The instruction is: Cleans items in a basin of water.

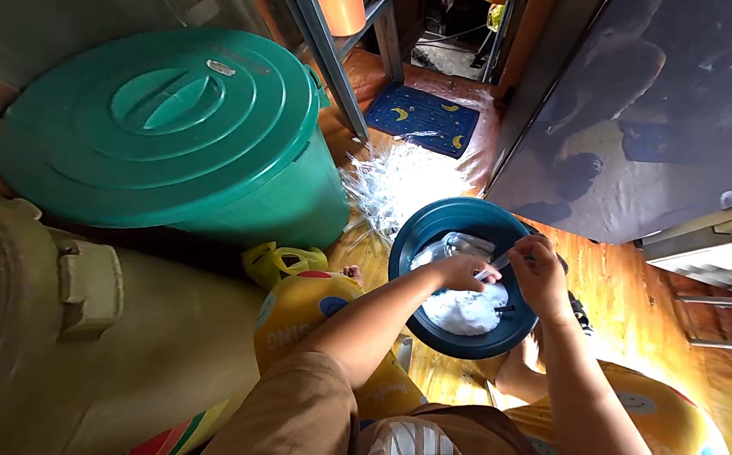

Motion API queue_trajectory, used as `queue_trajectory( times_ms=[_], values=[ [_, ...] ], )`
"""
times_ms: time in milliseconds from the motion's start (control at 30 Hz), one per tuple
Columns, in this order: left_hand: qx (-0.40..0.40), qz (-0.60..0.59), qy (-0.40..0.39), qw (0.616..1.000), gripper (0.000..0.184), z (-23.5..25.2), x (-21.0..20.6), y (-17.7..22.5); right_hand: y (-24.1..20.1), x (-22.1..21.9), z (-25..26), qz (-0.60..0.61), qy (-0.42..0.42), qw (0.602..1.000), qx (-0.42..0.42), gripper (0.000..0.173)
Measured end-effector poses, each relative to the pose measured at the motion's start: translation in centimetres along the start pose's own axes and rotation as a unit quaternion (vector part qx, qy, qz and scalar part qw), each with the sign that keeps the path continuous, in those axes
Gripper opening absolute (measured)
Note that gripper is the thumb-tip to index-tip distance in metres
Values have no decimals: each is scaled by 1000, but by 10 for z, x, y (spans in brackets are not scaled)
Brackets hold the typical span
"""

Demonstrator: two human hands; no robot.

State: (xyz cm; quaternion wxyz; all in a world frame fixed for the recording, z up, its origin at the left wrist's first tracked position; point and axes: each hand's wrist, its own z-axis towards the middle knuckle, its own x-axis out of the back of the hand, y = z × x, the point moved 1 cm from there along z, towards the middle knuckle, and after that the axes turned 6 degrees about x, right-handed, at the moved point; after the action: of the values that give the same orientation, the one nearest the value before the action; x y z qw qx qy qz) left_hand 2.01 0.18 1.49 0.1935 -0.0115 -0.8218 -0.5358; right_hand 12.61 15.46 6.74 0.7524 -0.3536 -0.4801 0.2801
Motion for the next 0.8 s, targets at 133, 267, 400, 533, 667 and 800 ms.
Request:
queue_trajectory(
  times_ms=[133, 267, 400, 533, 667, 800],
  values=[
    [-48, -244, 65, 966, 31, -1, -1, 17, 16, -17, -4, -11, -44, 999, -22, 17],
    [11, -164, 110, 980, 45, 1, 0, 17, 23, -25, -3, 136, 20, 982, -131, 13],
    [26, -111, 143, 983, 39, -3, 7, 15, 20, -18, 3, 344, 129, 890, -269, 9],
    [39, -57, 137, 988, 36, -4, 11, 10, 33, 0, 10, 429, 236, 813, -315, 12],
    [36, 91, 70, 993, 39, -1, 13, 5, 30, 2, 9, 453, 275, 795, -295, 13],
    [122, 201, 68, 970, 34, -2, 19, 1, 14, -12, -9, 495, 132, 839, -182, 23]
  ],
)
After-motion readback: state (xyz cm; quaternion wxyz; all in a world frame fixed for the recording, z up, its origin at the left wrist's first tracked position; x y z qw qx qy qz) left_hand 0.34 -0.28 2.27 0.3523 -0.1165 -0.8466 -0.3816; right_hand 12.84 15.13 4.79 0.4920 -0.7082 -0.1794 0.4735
